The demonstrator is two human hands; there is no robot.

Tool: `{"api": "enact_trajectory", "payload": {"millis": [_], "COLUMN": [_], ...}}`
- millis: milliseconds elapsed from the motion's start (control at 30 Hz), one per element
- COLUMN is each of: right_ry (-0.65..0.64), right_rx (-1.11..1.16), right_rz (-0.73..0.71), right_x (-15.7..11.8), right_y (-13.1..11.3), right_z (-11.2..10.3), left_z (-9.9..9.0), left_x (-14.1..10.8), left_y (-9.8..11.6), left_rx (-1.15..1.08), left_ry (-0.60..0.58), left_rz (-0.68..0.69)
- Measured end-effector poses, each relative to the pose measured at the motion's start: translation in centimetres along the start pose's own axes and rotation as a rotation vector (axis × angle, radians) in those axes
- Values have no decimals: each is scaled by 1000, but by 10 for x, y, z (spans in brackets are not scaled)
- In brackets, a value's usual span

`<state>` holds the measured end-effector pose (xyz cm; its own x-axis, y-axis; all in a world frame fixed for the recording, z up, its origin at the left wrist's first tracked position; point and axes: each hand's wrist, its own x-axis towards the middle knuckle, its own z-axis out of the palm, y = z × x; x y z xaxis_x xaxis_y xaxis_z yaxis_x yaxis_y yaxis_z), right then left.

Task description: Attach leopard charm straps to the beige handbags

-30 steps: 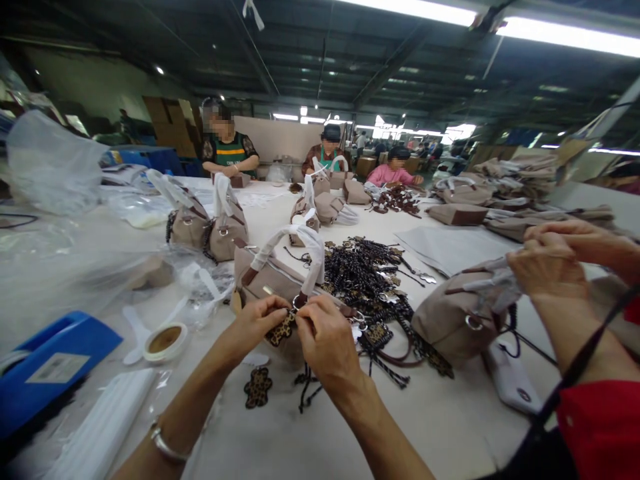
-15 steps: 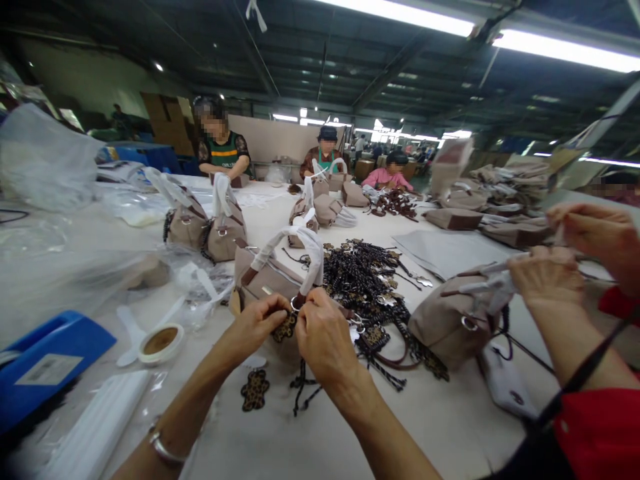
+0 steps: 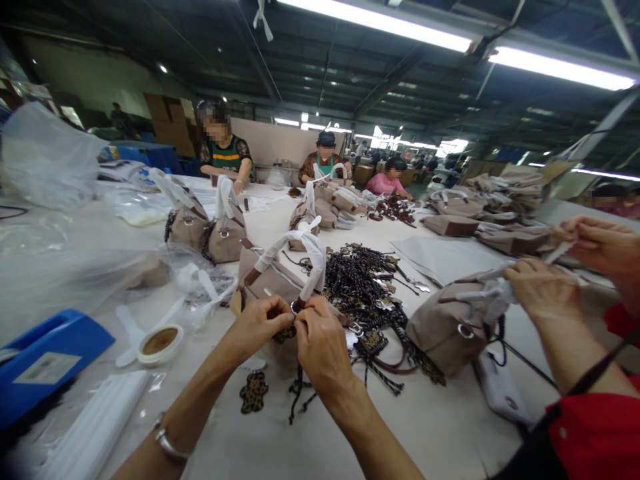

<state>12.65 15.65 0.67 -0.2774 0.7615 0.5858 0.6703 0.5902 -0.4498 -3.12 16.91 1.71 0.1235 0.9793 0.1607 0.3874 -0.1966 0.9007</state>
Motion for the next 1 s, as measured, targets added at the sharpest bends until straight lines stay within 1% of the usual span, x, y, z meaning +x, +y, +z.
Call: {"api": "enact_trajectory", "payload": {"millis": [100,167,267,333,400,467,633,700,733,800,900,1000], "right_ry": [25,57,101,99,85,91,149,148,146,146,148,150], "right_rx": [-10,12,69,92,97,92,86,85,85,86,77,77], "right_rz": [19,22,8,-9,-29,-44,-62,-86,-97,-105,-93,-77], "right_x": [-1,-1,-1,-1,-3,-4,-8,-9,-9,-10,-10,-8], "right_y": [-2,-3,-3,-1,1,2,-1,-2,-1,0,0,-2], "right_z": [3,4,4,3,3,4,6,7,7,7,8,7], "left_z": [0,2,7,10,11,11,11,14,16,21,27,26], "left_x": [-5,-9,-14,-16,-17,-16,-15,-16,-17,-18,-20,-21], "left_y": [-1,-2,-2,-2,-3,-6,-13,-14,-14,-14,-18,-22], "left_rx": [21,98,326,465,504,418,-60,-117,-87,67,307,365], "left_ry": [21,78,174,184,174,181,149,195,234,297,332,347], "left_rz": [46,98,280,415,476,446,204,159,162,211,314,335]}}
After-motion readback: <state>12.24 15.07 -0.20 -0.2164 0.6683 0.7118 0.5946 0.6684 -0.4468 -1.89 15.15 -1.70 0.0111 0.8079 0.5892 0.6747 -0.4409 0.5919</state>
